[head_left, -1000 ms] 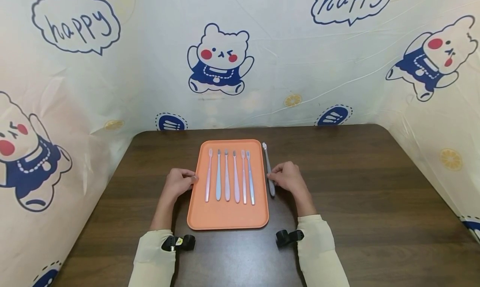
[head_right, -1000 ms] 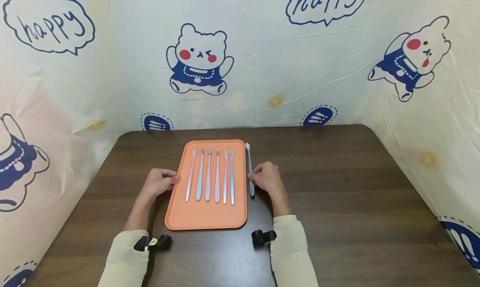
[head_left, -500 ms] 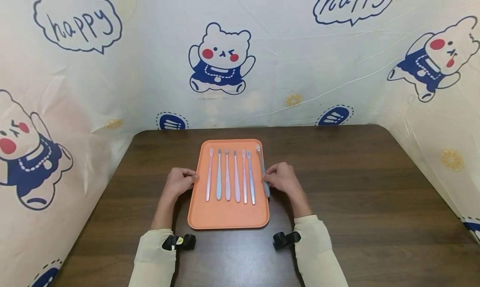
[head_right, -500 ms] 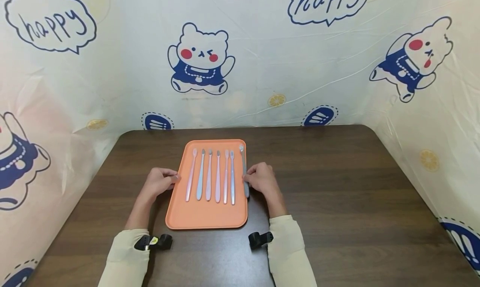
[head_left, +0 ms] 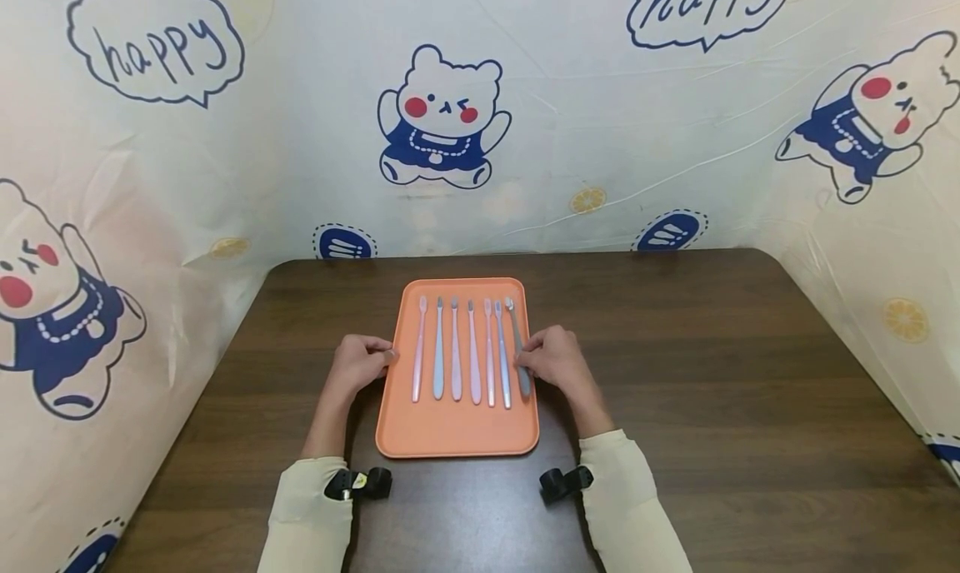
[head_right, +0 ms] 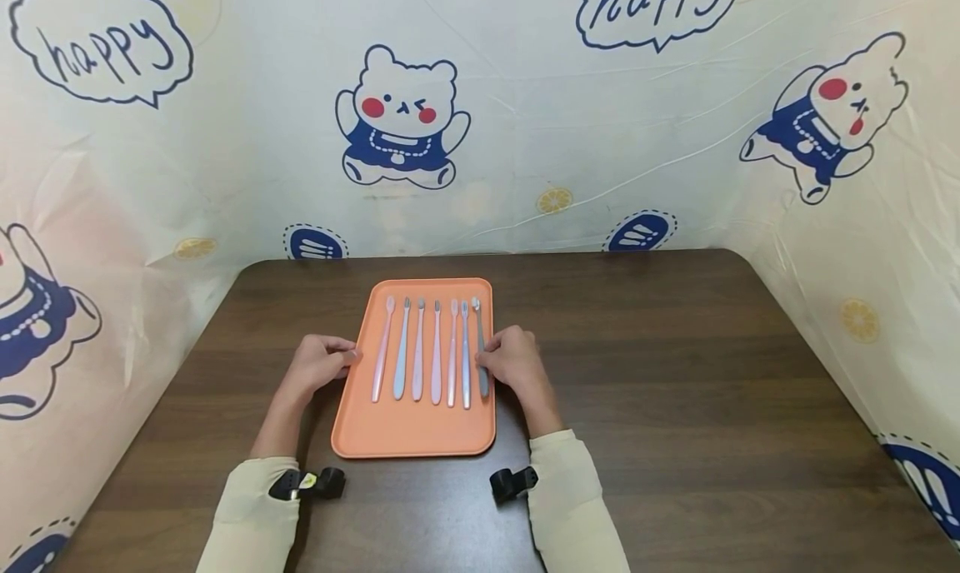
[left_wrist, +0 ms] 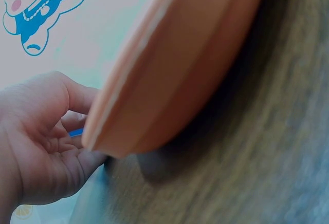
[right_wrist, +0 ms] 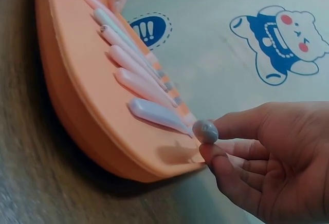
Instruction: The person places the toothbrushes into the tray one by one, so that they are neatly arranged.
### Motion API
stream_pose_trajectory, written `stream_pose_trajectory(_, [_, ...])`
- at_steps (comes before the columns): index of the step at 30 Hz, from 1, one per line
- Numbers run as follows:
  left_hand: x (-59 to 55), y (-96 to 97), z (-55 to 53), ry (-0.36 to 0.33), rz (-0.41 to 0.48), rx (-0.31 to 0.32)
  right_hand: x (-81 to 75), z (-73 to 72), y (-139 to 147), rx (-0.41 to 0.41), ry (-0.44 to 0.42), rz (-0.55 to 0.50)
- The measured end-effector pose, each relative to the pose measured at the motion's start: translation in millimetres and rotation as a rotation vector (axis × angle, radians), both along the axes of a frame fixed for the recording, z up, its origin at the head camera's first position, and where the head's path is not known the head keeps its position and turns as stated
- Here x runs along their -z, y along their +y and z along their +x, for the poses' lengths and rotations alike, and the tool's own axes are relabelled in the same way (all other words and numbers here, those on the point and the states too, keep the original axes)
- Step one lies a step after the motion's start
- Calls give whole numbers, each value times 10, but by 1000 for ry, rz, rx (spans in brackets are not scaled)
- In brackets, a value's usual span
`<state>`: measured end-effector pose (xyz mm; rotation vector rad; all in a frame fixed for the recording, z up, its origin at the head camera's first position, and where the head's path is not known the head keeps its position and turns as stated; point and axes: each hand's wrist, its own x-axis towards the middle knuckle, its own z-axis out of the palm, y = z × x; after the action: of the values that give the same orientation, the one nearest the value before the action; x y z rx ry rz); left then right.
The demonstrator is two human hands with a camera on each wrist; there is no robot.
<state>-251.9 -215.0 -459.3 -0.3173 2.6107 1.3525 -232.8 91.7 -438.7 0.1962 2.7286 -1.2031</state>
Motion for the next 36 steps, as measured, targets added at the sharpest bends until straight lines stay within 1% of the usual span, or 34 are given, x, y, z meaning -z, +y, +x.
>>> stream_pose_trajectory(6, [-16, 7, 1, -7, -10, -2, 4, 0, -76, 12, 40, 104])
stream_pose_trajectory(10, [-24, 7, 1, -11, -18, 0, -4, 14, -124, 6, 67, 165])
stream_pose_trajectory(18, [-19, 3, -3, -7, -4, 6, -23, 61, -197, -14, 99, 277])
stream_pose_trajectory(23, [-14, 0, -2, -3, -10, 10, -24, 68, -223, -19, 99, 284])
stream_pose_trajectory(36, [-12, 4, 7, 6, -15, 9, 15, 66, -184, -30, 56, 232])
